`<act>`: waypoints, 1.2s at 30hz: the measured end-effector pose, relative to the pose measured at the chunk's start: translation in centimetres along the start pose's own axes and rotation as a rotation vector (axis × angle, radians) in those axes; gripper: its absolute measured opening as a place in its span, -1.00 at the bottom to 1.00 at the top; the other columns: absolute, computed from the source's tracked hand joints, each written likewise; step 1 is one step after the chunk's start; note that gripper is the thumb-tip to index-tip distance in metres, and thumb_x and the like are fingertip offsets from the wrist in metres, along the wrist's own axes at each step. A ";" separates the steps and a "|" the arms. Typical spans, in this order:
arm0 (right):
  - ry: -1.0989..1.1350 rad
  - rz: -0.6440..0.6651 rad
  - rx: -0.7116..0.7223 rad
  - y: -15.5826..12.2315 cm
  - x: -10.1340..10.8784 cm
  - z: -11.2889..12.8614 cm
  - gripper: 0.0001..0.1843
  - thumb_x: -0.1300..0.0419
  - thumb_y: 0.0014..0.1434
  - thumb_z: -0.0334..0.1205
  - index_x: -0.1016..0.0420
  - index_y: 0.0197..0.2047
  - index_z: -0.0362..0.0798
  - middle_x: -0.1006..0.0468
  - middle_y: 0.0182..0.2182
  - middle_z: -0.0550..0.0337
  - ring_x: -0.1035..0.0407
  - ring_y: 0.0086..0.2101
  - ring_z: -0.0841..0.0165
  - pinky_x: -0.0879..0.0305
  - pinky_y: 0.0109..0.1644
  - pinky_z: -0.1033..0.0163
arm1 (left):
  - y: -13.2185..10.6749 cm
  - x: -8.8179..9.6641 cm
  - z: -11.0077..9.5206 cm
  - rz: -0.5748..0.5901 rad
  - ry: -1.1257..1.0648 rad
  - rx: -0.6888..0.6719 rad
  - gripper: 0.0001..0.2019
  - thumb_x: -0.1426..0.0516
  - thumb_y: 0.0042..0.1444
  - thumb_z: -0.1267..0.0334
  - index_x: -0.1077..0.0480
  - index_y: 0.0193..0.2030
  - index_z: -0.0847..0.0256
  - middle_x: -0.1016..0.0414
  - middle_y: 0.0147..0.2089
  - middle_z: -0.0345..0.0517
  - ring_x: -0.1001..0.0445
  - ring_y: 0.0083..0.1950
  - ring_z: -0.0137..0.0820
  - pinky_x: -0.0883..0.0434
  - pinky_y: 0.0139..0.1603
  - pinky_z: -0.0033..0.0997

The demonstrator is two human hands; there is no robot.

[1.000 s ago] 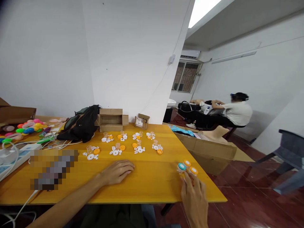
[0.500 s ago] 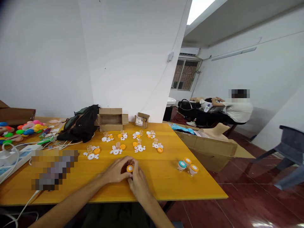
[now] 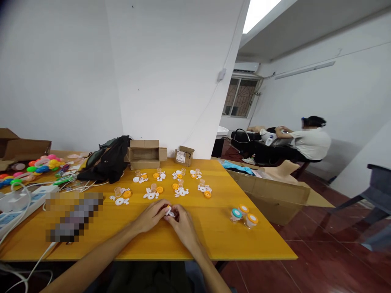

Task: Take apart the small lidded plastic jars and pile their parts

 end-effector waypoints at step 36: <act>0.310 0.058 -0.071 -0.1 0.6 0.0 -0.40 -0.21 0.00 0.33 -0.47 -0.12 0.00 -0.57 -0.33 0.11 -0.44 -0.41 0.29 -0.39 -0.42 0.24 | 0.7 -0.4 1.3 0.022 -0.470 0.078 -0.55 -0.20 0.04 -0.18 -0.32 -0.23 0.21 -0.29 -0.36 -0.26 -0.22 -0.37 -0.48 -0.21 -0.30 -0.45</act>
Point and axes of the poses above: each hand's wrist, its own y-axis towards the middle knuckle, its own x-axis out of the back of the hand, z = x × y, the point moved 6 cm from there along y, towards the middle knuckle
